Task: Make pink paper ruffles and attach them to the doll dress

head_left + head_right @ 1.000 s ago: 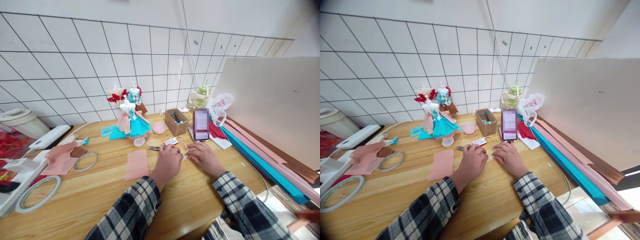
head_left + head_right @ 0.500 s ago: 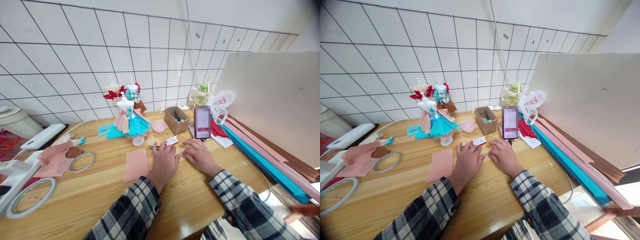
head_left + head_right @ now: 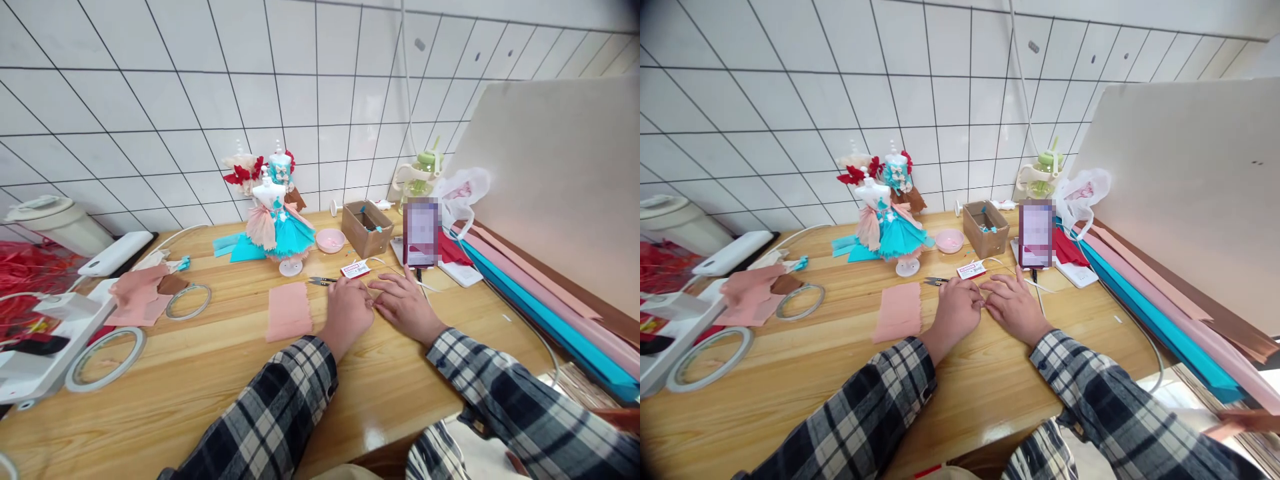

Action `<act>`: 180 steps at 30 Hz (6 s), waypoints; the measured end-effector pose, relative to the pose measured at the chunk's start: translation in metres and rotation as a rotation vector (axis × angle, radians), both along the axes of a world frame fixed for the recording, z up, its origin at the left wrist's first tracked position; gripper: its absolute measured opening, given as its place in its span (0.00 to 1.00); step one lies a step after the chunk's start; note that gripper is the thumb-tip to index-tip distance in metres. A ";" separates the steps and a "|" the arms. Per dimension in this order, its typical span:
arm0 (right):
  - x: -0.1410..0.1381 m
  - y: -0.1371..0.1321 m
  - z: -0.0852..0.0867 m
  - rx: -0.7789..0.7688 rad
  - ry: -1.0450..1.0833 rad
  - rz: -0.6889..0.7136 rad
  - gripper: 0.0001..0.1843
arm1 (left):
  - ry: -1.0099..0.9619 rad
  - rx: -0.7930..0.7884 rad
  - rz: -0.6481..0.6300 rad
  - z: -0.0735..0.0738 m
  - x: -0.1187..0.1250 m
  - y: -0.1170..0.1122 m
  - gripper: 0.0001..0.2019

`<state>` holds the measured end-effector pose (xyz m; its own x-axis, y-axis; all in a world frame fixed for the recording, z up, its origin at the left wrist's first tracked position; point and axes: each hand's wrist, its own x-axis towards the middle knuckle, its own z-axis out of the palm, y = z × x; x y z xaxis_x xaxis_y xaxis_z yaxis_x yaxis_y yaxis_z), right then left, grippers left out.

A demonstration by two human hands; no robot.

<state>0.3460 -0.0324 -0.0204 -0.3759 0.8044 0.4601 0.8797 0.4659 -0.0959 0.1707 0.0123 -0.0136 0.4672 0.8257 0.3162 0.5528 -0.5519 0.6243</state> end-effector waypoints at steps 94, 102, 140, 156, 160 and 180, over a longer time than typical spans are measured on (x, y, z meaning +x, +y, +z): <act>-0.155 0.021 0.021 -0.065 0.400 0.339 0.11 | -0.257 -0.243 0.354 0.031 -0.154 -0.032 0.09; -0.153 0.021 0.024 -0.046 0.366 0.303 0.12 | -0.291 -0.377 0.305 0.038 -0.152 -0.032 0.11; -0.154 0.027 0.018 -0.274 0.670 0.187 0.05 | -0.301 -0.322 0.289 0.025 -0.149 -0.034 0.10; -0.157 0.021 0.022 -0.248 0.686 0.279 0.07 | -0.335 -0.273 0.317 0.029 -0.149 -0.033 0.09; -0.155 0.019 0.023 -0.206 0.617 0.265 0.08 | -0.367 -0.298 0.281 0.031 -0.151 -0.032 0.11; -0.155 0.016 0.026 -0.110 0.429 0.193 0.04 | -0.286 -0.286 0.264 0.032 -0.148 -0.037 0.11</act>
<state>0.1913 -0.0167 0.0058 -0.3184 0.7913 0.5219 0.6485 0.5834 -0.4890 0.0228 -0.0251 0.0182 0.1570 0.9771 0.1440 0.4349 -0.1993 0.8781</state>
